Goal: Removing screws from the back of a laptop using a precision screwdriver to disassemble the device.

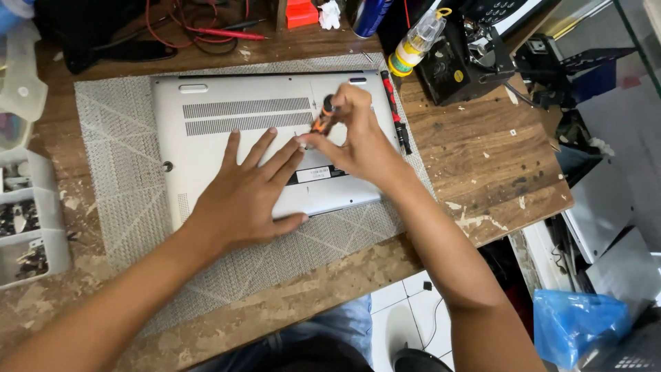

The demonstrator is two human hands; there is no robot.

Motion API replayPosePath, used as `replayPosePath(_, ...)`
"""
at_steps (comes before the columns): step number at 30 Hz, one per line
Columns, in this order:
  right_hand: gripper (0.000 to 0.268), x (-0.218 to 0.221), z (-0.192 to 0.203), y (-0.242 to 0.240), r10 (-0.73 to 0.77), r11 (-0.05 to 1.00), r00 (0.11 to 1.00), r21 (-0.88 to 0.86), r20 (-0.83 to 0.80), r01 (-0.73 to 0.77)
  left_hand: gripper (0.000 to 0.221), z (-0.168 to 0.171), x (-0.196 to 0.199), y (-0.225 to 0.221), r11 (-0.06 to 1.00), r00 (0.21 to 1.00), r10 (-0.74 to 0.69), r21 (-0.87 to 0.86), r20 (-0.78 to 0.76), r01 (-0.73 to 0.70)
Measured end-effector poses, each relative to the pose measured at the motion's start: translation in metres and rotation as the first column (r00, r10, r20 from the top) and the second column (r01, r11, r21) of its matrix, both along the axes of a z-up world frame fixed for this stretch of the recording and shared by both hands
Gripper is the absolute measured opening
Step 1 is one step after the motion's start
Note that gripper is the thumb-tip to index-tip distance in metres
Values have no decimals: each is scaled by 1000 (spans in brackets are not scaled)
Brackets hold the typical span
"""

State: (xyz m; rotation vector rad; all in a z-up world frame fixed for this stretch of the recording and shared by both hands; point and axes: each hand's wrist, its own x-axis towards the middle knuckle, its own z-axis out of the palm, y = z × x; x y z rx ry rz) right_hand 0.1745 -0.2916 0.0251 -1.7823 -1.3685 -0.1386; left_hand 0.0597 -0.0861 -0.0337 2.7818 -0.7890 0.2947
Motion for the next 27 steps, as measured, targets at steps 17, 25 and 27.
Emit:
replayPosePath(17,55,-8,16,0,68,996,995,-55,-78,-72,111,8,4,-4,997,999,34,71,-1,-33)
replayPosePath(25,48,-12,11,0,48,999,996,-22,-76,-50,104,12,1,-3,999,998,33,12,46,-33)
replayPosePath(27,54,-14,7,-1,55,998,994,-6,-90,-55,106,9,0,-3,999,998,36,33,47,-38)
